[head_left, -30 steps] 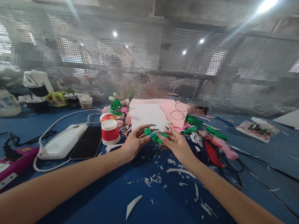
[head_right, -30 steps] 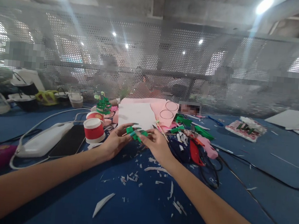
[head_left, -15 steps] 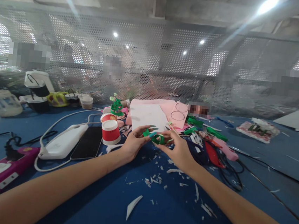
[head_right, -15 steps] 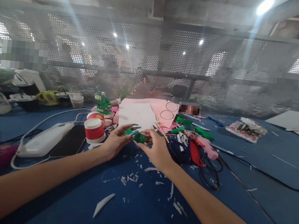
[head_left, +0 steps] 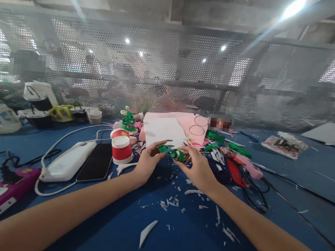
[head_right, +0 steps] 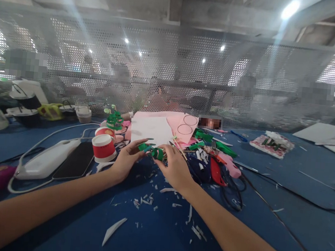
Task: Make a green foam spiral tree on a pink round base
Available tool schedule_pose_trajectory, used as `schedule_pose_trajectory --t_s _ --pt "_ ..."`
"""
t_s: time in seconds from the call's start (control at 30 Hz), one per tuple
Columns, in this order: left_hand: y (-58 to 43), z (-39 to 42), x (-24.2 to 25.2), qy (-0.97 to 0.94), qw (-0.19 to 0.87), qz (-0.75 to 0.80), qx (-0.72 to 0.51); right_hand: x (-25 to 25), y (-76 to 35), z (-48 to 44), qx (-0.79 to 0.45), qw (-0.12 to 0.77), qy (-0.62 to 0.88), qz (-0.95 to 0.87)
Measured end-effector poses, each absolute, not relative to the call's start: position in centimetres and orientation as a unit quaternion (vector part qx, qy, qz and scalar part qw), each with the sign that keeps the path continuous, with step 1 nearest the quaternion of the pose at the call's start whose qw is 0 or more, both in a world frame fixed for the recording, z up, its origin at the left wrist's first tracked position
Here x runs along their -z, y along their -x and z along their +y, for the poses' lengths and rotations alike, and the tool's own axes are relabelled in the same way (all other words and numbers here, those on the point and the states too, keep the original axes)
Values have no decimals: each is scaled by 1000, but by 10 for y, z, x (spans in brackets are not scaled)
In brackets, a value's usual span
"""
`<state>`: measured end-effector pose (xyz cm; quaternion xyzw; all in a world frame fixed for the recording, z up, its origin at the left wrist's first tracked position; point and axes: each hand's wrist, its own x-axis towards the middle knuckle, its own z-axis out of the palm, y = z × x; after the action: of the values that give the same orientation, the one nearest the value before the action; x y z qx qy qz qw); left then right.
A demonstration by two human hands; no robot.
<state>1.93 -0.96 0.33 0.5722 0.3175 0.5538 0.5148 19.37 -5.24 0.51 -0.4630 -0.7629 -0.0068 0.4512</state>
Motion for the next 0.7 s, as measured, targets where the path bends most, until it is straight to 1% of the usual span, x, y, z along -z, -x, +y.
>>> schedule_pose_trajectory --t_s 0.37,0.53,0.7 --pt "-16 -10 -8 -587 485 349 -547 -8 -192 -55 -3 437 469 -768" --pt "-9 -13 -7 -608 444 368 -546 -9 -193 -55 -24 418 474 -775" --pt "-6 -16 -5 -584 475 374 -541 -5 -196 -52 -53 400 462 -790"
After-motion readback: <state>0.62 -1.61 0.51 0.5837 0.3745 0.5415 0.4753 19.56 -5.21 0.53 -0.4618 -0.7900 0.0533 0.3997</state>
